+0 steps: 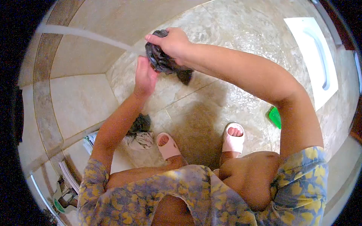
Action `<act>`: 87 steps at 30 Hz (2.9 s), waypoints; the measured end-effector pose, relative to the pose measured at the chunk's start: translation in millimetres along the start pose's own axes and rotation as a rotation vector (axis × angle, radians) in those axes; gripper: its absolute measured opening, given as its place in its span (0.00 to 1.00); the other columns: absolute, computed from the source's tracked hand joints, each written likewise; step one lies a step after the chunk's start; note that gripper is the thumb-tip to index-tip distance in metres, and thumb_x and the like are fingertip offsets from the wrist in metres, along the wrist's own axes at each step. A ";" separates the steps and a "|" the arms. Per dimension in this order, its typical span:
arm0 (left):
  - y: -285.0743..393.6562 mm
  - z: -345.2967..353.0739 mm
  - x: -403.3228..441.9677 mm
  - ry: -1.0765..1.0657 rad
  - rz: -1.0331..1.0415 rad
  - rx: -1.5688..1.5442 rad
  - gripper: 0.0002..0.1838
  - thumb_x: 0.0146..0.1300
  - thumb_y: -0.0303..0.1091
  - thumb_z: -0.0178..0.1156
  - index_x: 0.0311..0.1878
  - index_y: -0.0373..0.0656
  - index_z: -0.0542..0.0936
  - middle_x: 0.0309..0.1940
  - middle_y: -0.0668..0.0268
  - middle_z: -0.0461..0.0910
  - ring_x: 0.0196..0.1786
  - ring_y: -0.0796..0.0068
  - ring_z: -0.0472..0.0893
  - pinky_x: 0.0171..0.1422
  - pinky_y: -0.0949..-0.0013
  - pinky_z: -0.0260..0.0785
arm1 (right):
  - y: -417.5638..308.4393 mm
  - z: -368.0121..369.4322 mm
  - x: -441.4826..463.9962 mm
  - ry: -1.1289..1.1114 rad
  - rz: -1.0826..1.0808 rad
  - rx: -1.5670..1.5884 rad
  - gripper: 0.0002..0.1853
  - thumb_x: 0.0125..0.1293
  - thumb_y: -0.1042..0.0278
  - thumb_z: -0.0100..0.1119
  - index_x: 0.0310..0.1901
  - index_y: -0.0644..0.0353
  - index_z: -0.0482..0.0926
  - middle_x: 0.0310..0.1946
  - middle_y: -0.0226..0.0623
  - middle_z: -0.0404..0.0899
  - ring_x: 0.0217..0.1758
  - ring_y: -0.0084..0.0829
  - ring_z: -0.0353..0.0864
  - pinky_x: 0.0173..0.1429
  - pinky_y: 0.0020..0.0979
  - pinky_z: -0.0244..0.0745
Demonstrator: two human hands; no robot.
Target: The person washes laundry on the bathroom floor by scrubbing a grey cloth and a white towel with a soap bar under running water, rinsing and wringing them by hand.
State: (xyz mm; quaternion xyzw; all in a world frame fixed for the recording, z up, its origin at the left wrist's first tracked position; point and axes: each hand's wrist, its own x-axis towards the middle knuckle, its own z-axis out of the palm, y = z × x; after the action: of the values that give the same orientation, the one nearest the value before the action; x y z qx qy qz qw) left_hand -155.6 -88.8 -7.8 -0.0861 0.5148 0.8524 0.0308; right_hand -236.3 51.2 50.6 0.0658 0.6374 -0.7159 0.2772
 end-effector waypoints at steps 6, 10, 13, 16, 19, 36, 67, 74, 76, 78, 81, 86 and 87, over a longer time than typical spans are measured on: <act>5.9 -34.8 18.5 0.094 0.031 0.074 0.07 0.73 0.35 0.48 0.44 0.43 0.73 0.39 0.66 0.77 0.42 0.69 0.80 0.48 0.62 0.75 | 4.2 -14.9 2.6 -0.117 -0.033 -0.099 0.15 0.56 0.65 0.72 0.38 0.62 0.76 0.31 0.35 0.80 0.33 0.26 0.79 0.36 0.30 0.74; 29.1 -83.8 38.6 0.349 -0.027 0.008 0.11 0.74 0.39 0.46 0.47 0.42 0.69 0.40 0.62 0.77 0.43 0.66 0.80 0.45 0.56 0.76 | 23.5 -49.6 32.6 -0.006 0.056 -0.222 0.11 0.57 0.66 0.69 0.31 0.56 0.74 0.27 0.29 0.77 0.27 0.22 0.72 0.31 0.28 0.66; 41.1 -149.0 58.5 0.518 -0.052 0.184 0.12 0.74 0.41 0.46 0.48 0.41 0.67 0.40 0.63 0.76 0.45 0.67 0.79 0.46 0.57 0.76 | 38.8 -94.2 60.5 0.046 -0.007 -0.455 0.15 0.53 0.61 0.74 0.32 0.58 0.76 0.26 0.30 0.77 0.29 0.25 0.73 0.33 0.31 0.69; 56.4 -125.4 59.8 0.514 0.075 0.190 0.14 0.74 0.43 0.46 0.49 0.41 0.66 0.41 0.63 0.75 0.45 0.68 0.78 0.47 0.58 0.75 | 19.5 -112.5 60.6 0.002 -0.269 -0.852 0.20 0.52 0.55 0.75 0.36 0.60 0.78 0.28 0.36 0.79 0.31 0.30 0.77 0.36 0.34 0.72; 78.1 -102.7 76.9 0.469 0.218 0.146 0.14 0.75 0.44 0.43 0.49 0.42 0.67 0.43 0.63 0.75 0.45 0.67 0.78 0.49 0.57 0.74 | -7.6 -129.6 84.7 -0.073 -0.580 -1.227 0.16 0.56 0.59 0.71 0.39 0.59 0.78 0.33 0.38 0.82 0.34 0.32 0.79 0.38 0.33 0.73; -75.6 -147.1 -89.1 0.585 -0.768 0.352 0.10 0.70 0.35 0.54 0.47 0.40 0.73 0.34 0.64 0.78 0.32 0.68 0.79 0.35 0.64 0.75 | 118.6 -179.6 -26.0 -0.654 -0.604 -1.748 0.09 0.59 0.63 0.57 0.34 0.59 0.82 0.35 0.44 0.82 0.42 0.44 0.82 0.49 0.43 0.77; 40.4 -74.6 5.6 -0.263 0.830 1.750 0.08 0.60 0.24 0.57 0.42 0.45 0.80 0.36 0.61 0.77 0.39 0.60 0.77 0.41 0.62 0.71 | -14.9 -218.0 -84.4 0.107 -1.021 -1.447 0.07 0.54 0.75 0.63 0.36 0.58 0.80 0.31 0.39 0.78 0.39 0.41 0.78 0.45 0.37 0.74; -42.6 -123.4 -15.2 -0.371 0.073 1.826 0.06 0.59 0.31 0.56 0.38 0.44 0.78 0.37 0.58 0.76 0.44 0.54 0.77 0.45 0.53 0.68 | 154.3 -222.4 -216.9 0.086 0.270 -1.727 0.50 0.51 0.50 0.72 0.73 0.47 0.53 0.73 0.52 0.48 0.76 0.55 0.47 0.73 0.61 0.45; -34.4 -133.5 -10.4 -0.508 0.171 2.040 0.05 0.59 0.32 0.54 0.37 0.45 0.77 0.39 0.61 0.75 0.46 0.57 0.75 0.48 0.56 0.67 | 166.4 -234.1 -243.9 0.087 0.654 -1.687 0.59 0.47 0.48 0.75 0.75 0.45 0.44 0.76 0.53 0.32 0.78 0.59 0.35 0.72 0.66 0.40; -25.0 -150.3 -1.5 -0.545 0.204 2.144 0.05 0.60 0.33 0.54 0.37 0.45 0.76 0.40 0.63 0.75 0.47 0.59 0.75 0.49 0.56 0.66 | 215.6 -263.5 -278.7 0.159 0.418 -1.758 0.51 0.54 0.59 0.70 0.75 0.48 0.47 0.75 0.52 0.37 0.75 0.61 0.45 0.71 0.64 0.45; -8.6 -156.7 8.7 -0.485 -0.179 2.151 0.12 0.59 0.32 0.55 0.47 0.45 0.77 0.51 0.62 0.74 0.57 0.60 0.73 0.57 0.51 0.65 | 250.9 -314.3 -283.0 0.279 0.028 -1.683 0.39 0.58 0.72 0.59 0.72 0.49 0.57 0.71 0.51 0.51 0.66 0.58 0.58 0.68 0.56 0.57; -5.1 -127.5 -15.2 -0.662 0.151 2.122 0.32 0.56 0.32 0.62 0.66 0.45 0.67 0.70 0.53 0.59 0.70 0.52 0.61 0.71 0.54 0.58 | 208.6 -314.6 -196.8 0.486 -0.268 -1.273 0.32 0.55 0.72 0.63 0.64 0.55 0.67 0.63 0.53 0.66 0.59 0.54 0.68 0.65 0.47 0.65; -3.9 -118.5 -15.7 -0.687 0.095 2.116 0.34 0.57 0.32 0.62 0.68 0.44 0.65 0.72 0.52 0.55 0.73 0.52 0.58 0.73 0.54 0.56 | 196.9 -290.8 -170.9 0.429 -0.359 -1.265 0.31 0.54 0.72 0.64 0.62 0.57 0.69 0.61 0.53 0.68 0.58 0.54 0.69 0.63 0.46 0.66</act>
State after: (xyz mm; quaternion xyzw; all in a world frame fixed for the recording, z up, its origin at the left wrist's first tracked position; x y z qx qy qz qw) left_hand -126.0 -191.1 -62.4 0.2440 0.9488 -0.0377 0.1970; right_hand -73.9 374.0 -97.4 -0.0748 0.9743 -0.2124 0.0074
